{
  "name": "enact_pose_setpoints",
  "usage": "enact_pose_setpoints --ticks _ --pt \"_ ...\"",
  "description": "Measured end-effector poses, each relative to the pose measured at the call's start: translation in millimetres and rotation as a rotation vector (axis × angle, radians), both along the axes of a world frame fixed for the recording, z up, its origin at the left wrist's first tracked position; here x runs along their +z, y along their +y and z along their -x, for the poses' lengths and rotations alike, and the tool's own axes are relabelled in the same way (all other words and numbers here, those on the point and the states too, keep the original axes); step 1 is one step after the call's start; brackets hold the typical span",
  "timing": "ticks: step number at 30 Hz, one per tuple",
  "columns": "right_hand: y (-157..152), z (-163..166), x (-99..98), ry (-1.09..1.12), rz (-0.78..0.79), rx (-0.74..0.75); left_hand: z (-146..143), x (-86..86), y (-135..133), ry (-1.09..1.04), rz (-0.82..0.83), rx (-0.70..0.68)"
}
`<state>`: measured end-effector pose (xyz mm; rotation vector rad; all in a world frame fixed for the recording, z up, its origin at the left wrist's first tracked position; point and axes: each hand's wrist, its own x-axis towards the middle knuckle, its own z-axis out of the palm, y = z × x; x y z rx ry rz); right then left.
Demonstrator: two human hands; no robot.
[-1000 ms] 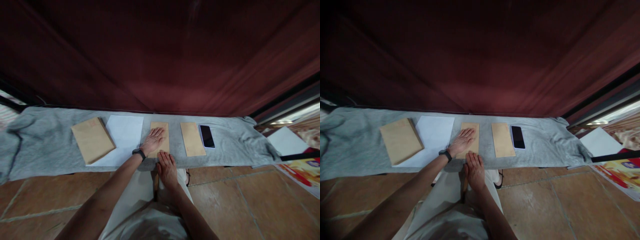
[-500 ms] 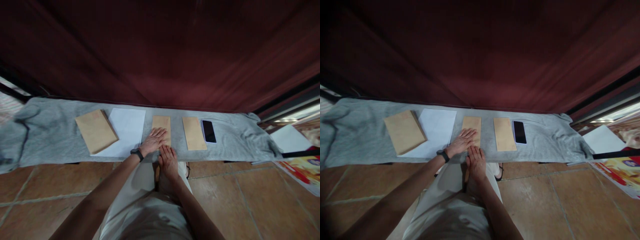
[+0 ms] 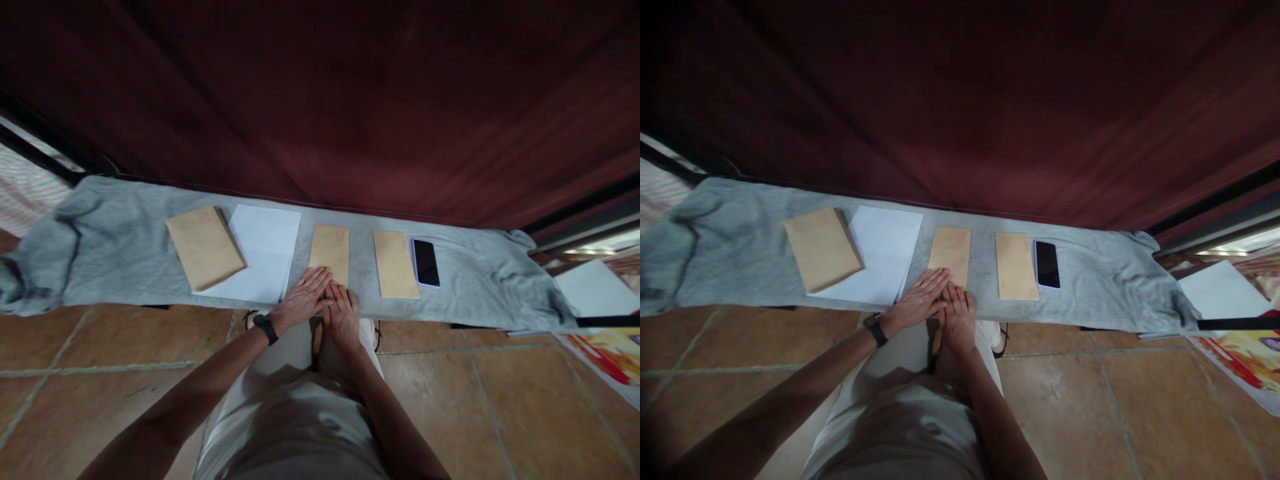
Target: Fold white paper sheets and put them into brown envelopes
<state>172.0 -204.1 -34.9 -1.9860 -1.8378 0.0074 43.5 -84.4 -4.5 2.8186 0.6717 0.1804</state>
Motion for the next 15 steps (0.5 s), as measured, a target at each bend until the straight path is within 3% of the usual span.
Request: enact_pose_setpoints --ticks 8,15 --pt "-2 -2 -1.7 -0.024 0.012 0.035 21 -9.1 -22 0.004 -0.115 0.029" --pt "-7 -4 -2.3 -0.013 -0.037 0.039 27 -14.0 -27 -0.048 -0.206 -0.005"
